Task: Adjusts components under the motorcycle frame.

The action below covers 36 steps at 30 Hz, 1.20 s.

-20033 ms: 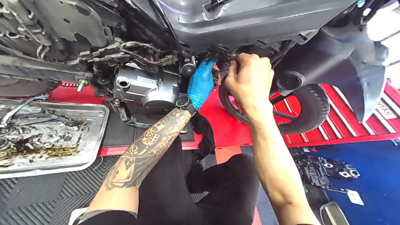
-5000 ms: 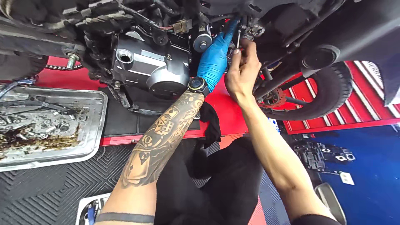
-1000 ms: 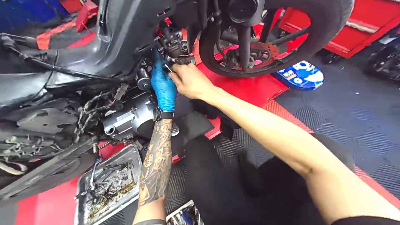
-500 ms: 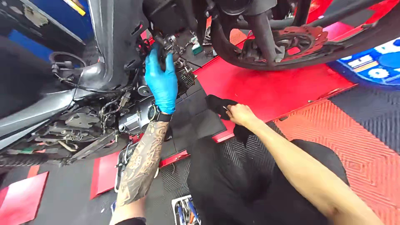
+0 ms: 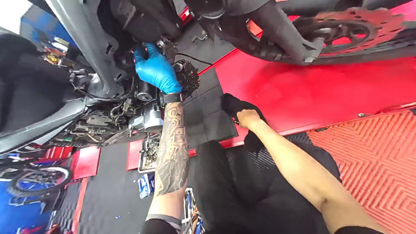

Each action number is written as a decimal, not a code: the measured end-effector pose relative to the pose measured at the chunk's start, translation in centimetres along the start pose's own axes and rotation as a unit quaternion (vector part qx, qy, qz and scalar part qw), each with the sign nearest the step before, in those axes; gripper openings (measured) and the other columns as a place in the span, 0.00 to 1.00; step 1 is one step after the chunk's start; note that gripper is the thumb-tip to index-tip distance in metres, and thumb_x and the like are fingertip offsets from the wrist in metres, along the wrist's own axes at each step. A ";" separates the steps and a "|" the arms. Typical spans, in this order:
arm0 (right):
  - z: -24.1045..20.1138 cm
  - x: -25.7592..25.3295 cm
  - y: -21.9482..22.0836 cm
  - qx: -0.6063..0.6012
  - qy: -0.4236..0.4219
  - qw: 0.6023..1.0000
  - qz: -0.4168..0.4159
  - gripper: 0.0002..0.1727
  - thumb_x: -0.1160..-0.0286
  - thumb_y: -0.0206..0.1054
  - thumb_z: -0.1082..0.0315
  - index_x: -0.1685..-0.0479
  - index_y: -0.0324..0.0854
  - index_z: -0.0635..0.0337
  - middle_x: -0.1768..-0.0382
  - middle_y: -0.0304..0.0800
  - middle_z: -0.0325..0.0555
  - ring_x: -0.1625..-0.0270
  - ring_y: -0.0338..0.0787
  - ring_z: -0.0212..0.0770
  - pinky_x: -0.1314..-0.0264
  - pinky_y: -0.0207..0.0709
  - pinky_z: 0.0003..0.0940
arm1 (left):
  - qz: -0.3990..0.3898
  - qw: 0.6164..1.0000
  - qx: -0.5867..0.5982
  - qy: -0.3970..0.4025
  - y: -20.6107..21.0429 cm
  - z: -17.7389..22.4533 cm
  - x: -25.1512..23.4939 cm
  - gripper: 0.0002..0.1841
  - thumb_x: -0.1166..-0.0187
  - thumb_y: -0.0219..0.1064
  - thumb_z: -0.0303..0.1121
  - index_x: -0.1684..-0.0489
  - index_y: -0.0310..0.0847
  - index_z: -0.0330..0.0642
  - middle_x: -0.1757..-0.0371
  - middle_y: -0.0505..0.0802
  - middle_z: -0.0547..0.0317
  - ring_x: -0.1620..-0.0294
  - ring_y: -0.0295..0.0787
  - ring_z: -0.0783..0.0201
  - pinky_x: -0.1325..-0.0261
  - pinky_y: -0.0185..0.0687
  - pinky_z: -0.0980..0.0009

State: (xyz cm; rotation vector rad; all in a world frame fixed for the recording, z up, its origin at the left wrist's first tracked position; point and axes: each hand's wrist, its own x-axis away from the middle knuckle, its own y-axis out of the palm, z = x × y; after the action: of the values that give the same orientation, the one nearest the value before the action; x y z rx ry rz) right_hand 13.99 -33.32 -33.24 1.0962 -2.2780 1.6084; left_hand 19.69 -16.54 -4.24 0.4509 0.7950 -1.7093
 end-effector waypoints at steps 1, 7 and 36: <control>0.5 -0.2 -0.1 -0.011 -0.005 1.000 0.001 0.18 0.35 0.77 0.59 0.57 0.87 0.68 0.51 0.90 0.69 0.44 0.89 0.72 0.50 0.78 0.75 | 0.017 1.000 -0.001 0.001 0.2 0.0 0.1 0.15 0.23 0.75 0.42 0.44 0.93 0.45 0.50 0.97 0.64 0.45 0.93 0.70 0.38 0.83 0.67; 1.4 -1.7 0.0 -0.050 -0.015 0.998 0.016 0.18 0.33 0.76 0.55 0.61 0.87 0.65 0.55 0.91 0.65 0.47 0.90 0.68 0.53 0.79 0.72 | 0.069 0.997 0.023 0.007 1.1 -0.2 0.2 0.10 0.26 0.77 0.36 0.55 0.93 0.42 0.61 0.96 0.63 0.56 0.93 0.72 0.47 0.86 0.69; -0.4 -4.6 -1.3 -0.145 -0.060 0.977 0.145 0.21 0.25 0.69 0.46 0.71 0.88 0.55 0.69 0.90 0.55 0.59 0.91 0.61 0.60 0.79 0.69 | -0.053 0.956 0.268 0.103 1.2 -2.8 -2.3 0.08 0.23 0.72 0.23 0.54 0.91 0.26 0.57 0.97 0.48 0.53 0.95 0.67 0.41 0.89 0.73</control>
State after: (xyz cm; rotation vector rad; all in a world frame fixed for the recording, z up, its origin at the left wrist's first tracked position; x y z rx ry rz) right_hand 18.02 -31.00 -34.36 0.8397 -2.7501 1.2606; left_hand 21.21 -13.13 -5.04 0.9851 0.4945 -1.9981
